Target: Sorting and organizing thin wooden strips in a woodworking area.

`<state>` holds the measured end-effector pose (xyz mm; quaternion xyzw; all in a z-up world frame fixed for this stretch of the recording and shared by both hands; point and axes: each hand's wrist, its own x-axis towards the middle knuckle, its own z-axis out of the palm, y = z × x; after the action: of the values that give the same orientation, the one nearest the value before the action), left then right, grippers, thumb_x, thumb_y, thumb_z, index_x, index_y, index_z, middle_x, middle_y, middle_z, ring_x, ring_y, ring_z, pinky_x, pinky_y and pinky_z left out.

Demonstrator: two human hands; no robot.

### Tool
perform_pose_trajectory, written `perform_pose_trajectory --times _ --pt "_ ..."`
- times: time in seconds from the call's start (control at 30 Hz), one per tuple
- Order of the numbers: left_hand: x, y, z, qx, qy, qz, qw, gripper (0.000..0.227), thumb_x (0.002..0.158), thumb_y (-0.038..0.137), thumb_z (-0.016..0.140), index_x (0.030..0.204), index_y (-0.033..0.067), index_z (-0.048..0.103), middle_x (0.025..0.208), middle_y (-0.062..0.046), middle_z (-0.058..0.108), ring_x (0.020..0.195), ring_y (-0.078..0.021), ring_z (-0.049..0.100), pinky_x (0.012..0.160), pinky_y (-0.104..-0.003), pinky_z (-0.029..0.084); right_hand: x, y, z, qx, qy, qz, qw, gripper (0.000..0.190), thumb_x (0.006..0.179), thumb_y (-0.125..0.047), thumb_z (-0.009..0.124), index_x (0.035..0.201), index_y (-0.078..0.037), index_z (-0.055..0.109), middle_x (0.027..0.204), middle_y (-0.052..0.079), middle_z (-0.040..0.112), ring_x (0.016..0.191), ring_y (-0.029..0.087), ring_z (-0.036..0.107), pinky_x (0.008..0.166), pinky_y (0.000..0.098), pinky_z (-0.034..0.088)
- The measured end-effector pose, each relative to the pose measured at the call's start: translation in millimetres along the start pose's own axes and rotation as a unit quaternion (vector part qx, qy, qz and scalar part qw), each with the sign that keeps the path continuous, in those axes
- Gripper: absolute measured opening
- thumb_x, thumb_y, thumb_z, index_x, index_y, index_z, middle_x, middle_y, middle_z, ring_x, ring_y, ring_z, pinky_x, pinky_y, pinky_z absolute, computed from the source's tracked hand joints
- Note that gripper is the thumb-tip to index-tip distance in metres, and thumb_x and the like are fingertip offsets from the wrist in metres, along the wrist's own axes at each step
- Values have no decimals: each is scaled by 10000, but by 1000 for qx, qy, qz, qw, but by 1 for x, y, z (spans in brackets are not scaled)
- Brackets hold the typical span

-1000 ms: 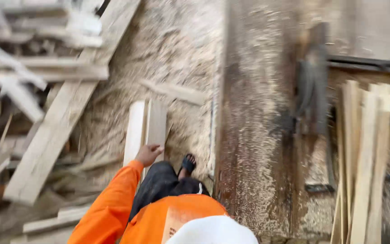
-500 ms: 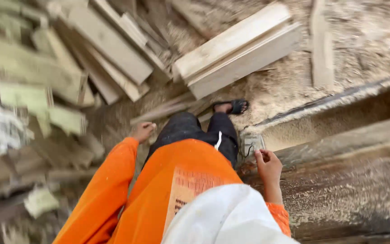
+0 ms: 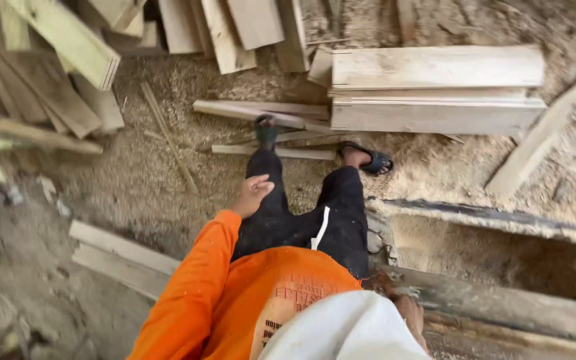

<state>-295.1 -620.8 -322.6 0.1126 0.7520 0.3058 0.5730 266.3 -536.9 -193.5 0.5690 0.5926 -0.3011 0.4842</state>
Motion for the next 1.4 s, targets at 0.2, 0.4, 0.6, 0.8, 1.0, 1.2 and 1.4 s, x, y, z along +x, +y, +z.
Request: perform_pose_trajectory --times 0.2,0.4,0.6,0.8,1.0,1.2,1.4 --pt "51 -87 -68 200 -65 96 973 552 1139 291 783 911 -143 531 842 -285 468 689 -224 429 1011 -313 548 -43 -78 -15 -21 28 65 997 522 1000 -709 523 1207 -319 802 1198 122 770 1096 293 695 1059 442 489" --pt "87 46 -155 204 -60 53 976 512 946 406 706 1283 21 670 1147 -124 772 1062 -198 757 943 -341 573 -40 -125 68 61 438 96 892 463 991 -559 715 1194 -149 788 1590 254 543 1626 466 191 1184 697 50" --pt "10 -15 -187 336 -149 -133 921 973 859 717 670 1499 13 466 1502 -246 517 1383 -371 513 1160 -443 390 -29 -138 52 266 425 149 853 218 974 -416 774 989 -199 779 1541 105 616 1556 398 251 1146 738 -72" --pt "-47 -59 -136 253 -101 -103 957 1283 684 765 746 1584 -12 262 1523 -307 464 1416 -417 472 1169 -463 382 -24 -142 50 304 450 158 825 118 986 -314 781 986 -199 752 1297 -17 741 1500 322 446 1180 724 -59" --pt "-97 -96 -124 296 -82 -96 947 1351 686 749 773 1615 -8 150 1508 -332 462 1374 -438 508 1142 -469 425 29 -94 94 245 639 72 726 145 990 -310 787 926 -181 795 1065 19 722 1210 292 625 1129 726 91" --pt "-172 -95 -172 301 -26 -86 949 1281 678 688 792 1624 60 197 1500 -300 484 1361 -422 519 1138 -468 420 17 -95 78 378 577 57 722 33 866 -153 740 880 -125 752 1065 73 638 1095 256 595 1041 531 471" --pt "-164 -186 -212 423 -89 -125 893 1237 731 677 771 1628 34 212 1500 -284 493 1366 -426 514 1145 -495 406 18 -100 80 252 491 91 829 248 899 -203 730 1093 -71 813 1040 132 744 985 291 695 941 427 526"
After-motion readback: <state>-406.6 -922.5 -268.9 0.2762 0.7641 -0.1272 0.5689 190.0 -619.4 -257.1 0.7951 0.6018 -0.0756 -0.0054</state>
